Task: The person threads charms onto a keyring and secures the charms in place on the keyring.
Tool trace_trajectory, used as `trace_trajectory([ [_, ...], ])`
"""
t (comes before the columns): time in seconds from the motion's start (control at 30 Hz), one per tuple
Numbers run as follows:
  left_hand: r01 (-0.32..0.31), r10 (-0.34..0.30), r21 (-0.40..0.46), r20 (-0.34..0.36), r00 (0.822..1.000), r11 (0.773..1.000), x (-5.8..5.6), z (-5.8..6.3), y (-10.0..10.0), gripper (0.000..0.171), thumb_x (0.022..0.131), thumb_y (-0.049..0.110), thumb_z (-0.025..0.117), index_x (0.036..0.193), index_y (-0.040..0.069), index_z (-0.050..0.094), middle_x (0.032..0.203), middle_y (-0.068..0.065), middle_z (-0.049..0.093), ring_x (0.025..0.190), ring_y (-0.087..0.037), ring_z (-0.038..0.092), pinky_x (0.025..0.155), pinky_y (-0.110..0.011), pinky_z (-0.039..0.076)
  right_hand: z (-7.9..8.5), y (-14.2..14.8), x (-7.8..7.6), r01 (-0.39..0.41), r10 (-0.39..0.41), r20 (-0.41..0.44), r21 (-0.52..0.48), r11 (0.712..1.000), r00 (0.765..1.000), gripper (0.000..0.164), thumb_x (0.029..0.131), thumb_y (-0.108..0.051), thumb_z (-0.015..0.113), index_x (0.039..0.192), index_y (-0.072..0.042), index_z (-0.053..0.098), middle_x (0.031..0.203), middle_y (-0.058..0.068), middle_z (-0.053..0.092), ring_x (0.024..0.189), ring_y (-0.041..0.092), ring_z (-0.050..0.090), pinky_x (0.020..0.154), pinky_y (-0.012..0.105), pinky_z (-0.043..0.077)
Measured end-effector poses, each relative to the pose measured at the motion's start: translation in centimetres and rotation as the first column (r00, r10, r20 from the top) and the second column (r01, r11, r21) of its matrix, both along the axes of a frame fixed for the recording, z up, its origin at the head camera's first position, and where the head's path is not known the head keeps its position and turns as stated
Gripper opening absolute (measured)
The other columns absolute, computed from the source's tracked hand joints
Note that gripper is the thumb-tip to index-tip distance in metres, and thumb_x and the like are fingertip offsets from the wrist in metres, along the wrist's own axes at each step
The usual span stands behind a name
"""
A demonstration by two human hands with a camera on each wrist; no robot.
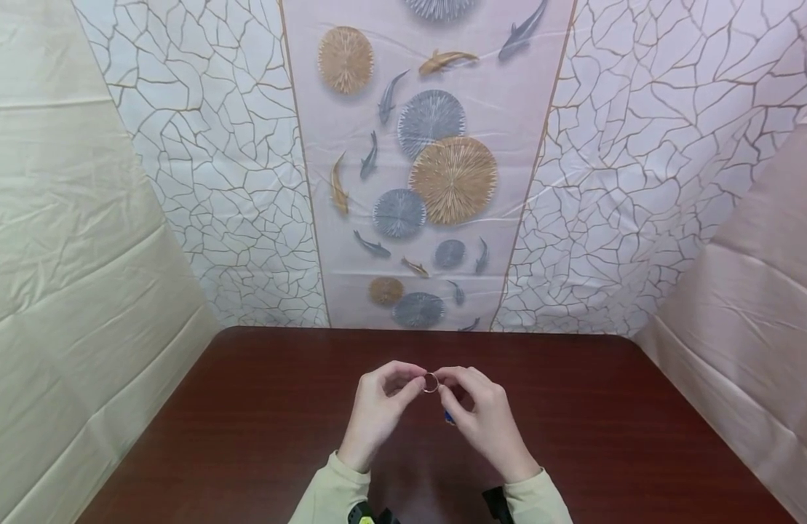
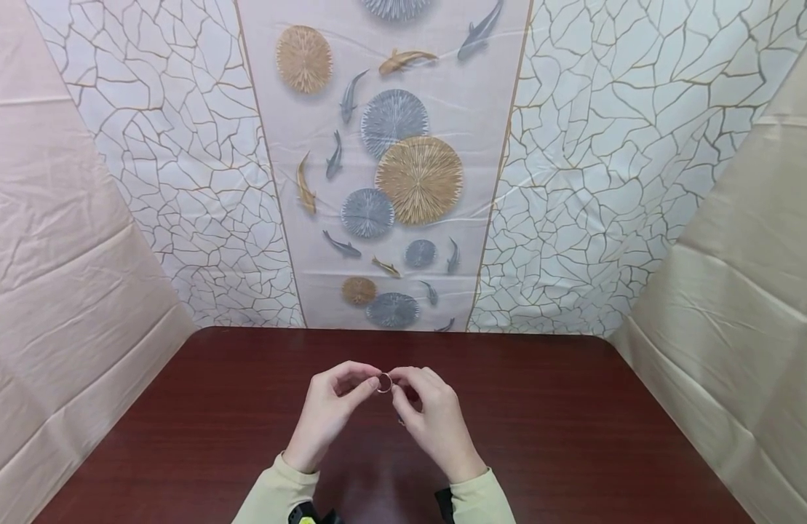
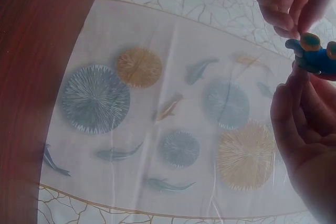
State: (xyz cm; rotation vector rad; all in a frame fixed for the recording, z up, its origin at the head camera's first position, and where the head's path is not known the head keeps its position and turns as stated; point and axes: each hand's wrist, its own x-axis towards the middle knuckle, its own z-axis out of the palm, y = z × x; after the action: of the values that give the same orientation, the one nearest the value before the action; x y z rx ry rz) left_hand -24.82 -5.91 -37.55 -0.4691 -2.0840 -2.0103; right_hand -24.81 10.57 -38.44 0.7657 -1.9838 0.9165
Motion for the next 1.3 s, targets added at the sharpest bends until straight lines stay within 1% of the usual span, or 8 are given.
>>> trace_trajectory([
  [0.23,0.022,-0.025,-0.092,-0.031,0.999,0.995,0.02,0.01,-0.38,0.013,0.086,0.007,0.071,0.096,0.0,0.073,0.092,-0.019,0.074,0.082,-0.023,0.069,0.073,-0.019,0.052,0.01,0.25,-0.08,-0.033,0.034,-0.032,0.032,0.999,0.999,0.029,0.074,0.012,0.068,0.088,-0.013,0.069,0.078,-0.009,0.066,0.07,0.003,0.054,0.061,0.008,0.041],
  [0.33,0.025,-0.027,-0.084,-0.031,0.999,0.996,-0.05,-0.02,-0.32,0.013,0.086,0.008,0.071,0.096,0.001,0.073,0.091,-0.018,0.074,0.081,-0.022,0.069,0.073,-0.019,0.052,-0.14,0.35,-0.07,-0.031,0.032,-0.017,0.043,0.999,0.999,0.03,0.075,0.011,0.069,0.092,-0.012,0.07,0.078,-0.007,0.067,0.07,0.004,0.054,0.061,0.008,0.041],
  [0.57,0.009,-0.009,-0.004,0.005,1.0,1.0,-0.2,-0.12,-0.19,0.013,0.085,0.007,0.071,0.096,-0.001,0.07,0.089,-0.025,0.07,0.078,-0.017,0.067,0.074,-0.02,0.053,-0.26,0.24,0.04,-0.045,0.046,-0.014,0.056,0.997,0.999,0.033,0.075,0.01,0.07,0.1,-0.011,0.07,0.079,-0.006,0.068,0.07,0.004,0.053,0.058,0.011,0.042],
  [0.83,-0.014,0.014,-0.049,-0.007,1.0,0.999,-0.36,-0.15,-0.35,0.009,0.085,0.006,0.071,0.091,-0.001,0.071,0.086,-0.023,0.071,0.073,-0.016,0.067,0.069,-0.018,0.05,0.0,0.13,-0.1,-0.059,0.066,-0.079,0.089,0.994,0.995,0.033,0.074,0.011,0.07,0.097,-0.012,0.069,0.079,-0.007,0.065,0.072,0.005,0.052,0.062,0.014,0.044],
  [1.07,0.005,-0.008,-0.136,-0.021,1.0,0.991,-0.45,-0.13,-0.64,0.008,0.086,0.007,0.07,0.091,0.001,0.072,0.085,-0.021,0.072,0.071,-0.007,0.064,0.068,-0.018,0.048,0.04,0.47,-0.03,-0.08,0.082,-0.011,0.123,0.989,0.997,0.021,0.078,0.005,0.07,0.092,-0.011,0.071,0.079,-0.009,0.066,0.074,0.0,0.05,0.065,0.009,0.04],
  [1.17,0.021,-0.024,-0.16,-0.019,1.0,0.987,-0.46,-0.08,-0.8,0.008,0.087,0.008,0.07,0.092,0.002,0.072,0.084,-0.019,0.072,0.071,-0.006,0.064,0.066,-0.018,0.048,0.03,0.46,-0.05,-0.108,0.109,0.004,0.118,0.987,0.994,0.022,0.078,0.006,0.07,0.091,-0.011,0.069,0.081,-0.008,0.066,0.074,0.002,0.052,0.066,0.012,0.043],
  [1.23,0.027,-0.031,-0.171,-0.017,0.999,0.985,-0.48,-0.04,-0.89,0.008,0.087,0.009,0.069,0.092,0.002,0.072,0.084,-0.018,0.073,0.071,-0.007,0.064,0.065,-0.018,0.048,0.03,0.41,0.02,-0.14,0.133,0.07,0.095,0.986,0.989,0.021,0.081,0.005,0.069,0.092,-0.012,0.067,0.084,-0.007,0.066,0.074,0.002,0.055,0.066,0.013,0.046],
  [1.3,0.03,-0.035,-0.193,-0.018,0.999,0.981,-0.49,-0.01,-0.97,0.009,0.088,0.009,0.069,0.093,0.002,0.073,0.085,-0.019,0.073,0.073,-0.011,0.065,0.064,-0.018,0.046,0.01,0.4,0.15,-0.196,0.183,0.195,0.048,0.979,0.964,0.016,0.087,0.001,0.067,0.094,-0.013,0.065,0.085,-0.004,0.065,0.072,0.001,0.058,0.063,0.017,0.05],
])
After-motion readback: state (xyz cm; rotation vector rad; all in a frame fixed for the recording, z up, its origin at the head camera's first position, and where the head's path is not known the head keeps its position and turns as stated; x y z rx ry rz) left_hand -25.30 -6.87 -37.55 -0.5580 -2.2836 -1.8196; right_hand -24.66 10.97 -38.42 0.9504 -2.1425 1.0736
